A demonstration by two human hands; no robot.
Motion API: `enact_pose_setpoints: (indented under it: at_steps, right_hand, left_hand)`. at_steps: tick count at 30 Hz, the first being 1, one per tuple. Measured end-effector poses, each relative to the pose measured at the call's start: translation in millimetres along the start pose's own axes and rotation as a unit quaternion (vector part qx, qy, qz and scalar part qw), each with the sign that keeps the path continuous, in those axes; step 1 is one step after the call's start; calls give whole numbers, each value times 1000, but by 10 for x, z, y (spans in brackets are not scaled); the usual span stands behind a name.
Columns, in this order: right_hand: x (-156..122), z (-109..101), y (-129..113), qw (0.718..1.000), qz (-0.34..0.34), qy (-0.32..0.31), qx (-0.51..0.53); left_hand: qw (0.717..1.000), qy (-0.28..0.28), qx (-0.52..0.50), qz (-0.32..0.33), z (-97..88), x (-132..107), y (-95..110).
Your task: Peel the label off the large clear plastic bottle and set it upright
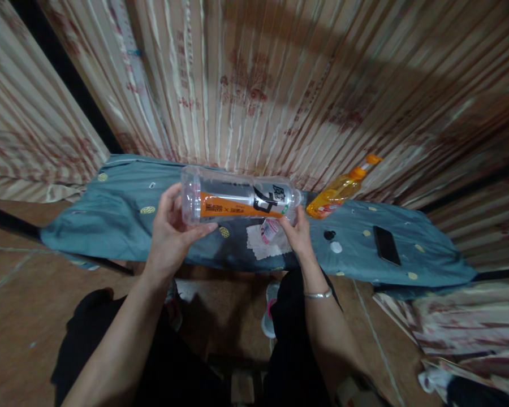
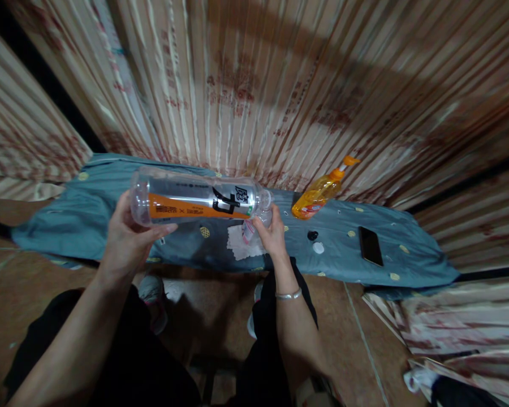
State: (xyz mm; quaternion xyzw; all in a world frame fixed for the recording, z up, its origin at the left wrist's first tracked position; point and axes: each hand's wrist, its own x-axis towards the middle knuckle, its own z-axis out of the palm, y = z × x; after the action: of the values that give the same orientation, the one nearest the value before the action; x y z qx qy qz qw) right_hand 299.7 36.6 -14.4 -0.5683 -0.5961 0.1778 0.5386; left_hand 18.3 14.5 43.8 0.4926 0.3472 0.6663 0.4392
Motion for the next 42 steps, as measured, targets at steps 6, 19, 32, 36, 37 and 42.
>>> enact_pose_setpoints:
  at_steps: [6,19,32,36,37,42]
  right_hand:
    - [6,2,4,1000,2,2,-2]
    - [-3,1,4,1000,1,-2,8]
    - [-1,-1,32,1000,-4,1,3]
    - [-3,-3,43,1000,-9,-2,8]
    - [-3,-3,45,1000,-9,-2,9]
    - [0,0,51,1000,-13,2,2]
  left_hand:
    - [1000,1,1,3,0,8,-8]
    - [1000,0,-2,13,-20,10,-25]
    - [1000,-13,4,16,-44,3,-36]
    - [1000,-15,-2,25,-36,6,-38]
    - [1000,-14,-5,23,-32,5,-34]
    - [1000,-12,-3,20,-29,7,-29]
